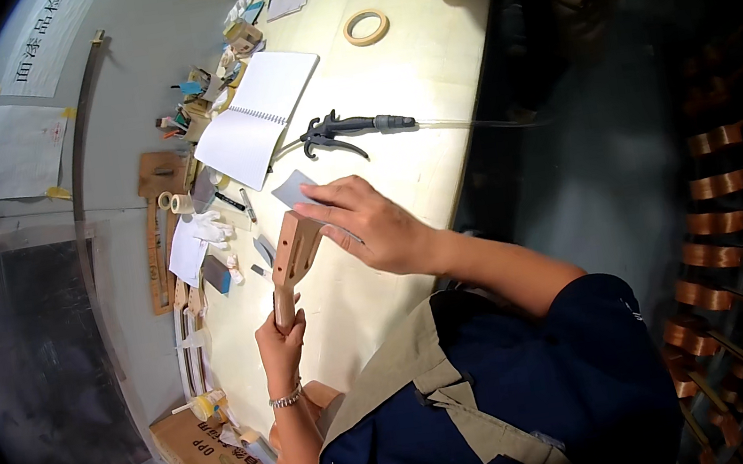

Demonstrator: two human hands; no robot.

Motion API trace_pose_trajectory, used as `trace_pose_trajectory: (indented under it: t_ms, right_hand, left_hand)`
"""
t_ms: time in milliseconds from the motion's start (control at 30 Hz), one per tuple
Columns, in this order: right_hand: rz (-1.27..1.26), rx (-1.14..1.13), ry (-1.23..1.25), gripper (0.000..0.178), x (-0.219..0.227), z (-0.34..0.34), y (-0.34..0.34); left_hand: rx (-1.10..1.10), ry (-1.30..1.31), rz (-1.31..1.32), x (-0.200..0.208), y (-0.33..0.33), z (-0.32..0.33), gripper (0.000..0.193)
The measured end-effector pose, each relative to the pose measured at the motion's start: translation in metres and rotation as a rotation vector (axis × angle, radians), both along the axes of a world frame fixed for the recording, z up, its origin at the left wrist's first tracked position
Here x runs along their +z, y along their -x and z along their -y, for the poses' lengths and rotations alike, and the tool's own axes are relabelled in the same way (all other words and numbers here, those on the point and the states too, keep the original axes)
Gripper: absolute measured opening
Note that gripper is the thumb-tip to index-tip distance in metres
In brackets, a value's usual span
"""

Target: The person sands the body and neck of a ukulele using a sanding block, wipes the surface by hand, hangs the instrument on a rack with others, and begins sanding a different one.

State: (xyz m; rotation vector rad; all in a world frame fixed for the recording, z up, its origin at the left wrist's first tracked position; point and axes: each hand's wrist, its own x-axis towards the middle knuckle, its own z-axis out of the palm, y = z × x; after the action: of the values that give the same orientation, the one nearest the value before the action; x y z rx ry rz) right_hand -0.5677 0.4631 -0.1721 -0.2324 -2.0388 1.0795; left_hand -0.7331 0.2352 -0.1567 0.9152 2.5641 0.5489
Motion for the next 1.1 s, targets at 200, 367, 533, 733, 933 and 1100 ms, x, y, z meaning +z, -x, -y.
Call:
trace_pose_trajectory:
  t_ms: [200,367,533,733,933,1100]
  right_hand:
    - [0.04,0.048,-0.103,0.046,0.033,0.011,-0.005]
    - [0.304,-0.217,-0.41,0.041,0.029,0.01,-0.015]
    - [0.051,-0.007,-0.048,0.042,0.038,0.038,-0.003]
    - [0.256,-0.119,-0.263,0.043,0.028,0.028,-0.008]
    - [0.463,-0.174,-0.481,0.04,-0.003,0.019,0.004]
    - [0.517,-0.204,-0.056,0.051,-0.086,-0.007,0.019]
  left_hand:
    - [0.019,-0.106,-0.024,0.016,-0.01,0.014,0.019]
    - [0.025,-0.124,-0.009,0.027,-0.008,0.032,0.019]
    - [0.062,-0.186,0.054,0.034,-0.003,0.038,0.017]
    - [0.054,-0.188,0.092,0.034,-0.001,0.043,0.015]
    - [-0.022,-0.106,-0.244,0.04,-0.009,0.043,0.015]
    - [-0.092,-0.046,-0.617,-0.036,-0.02,0.041,0.041]
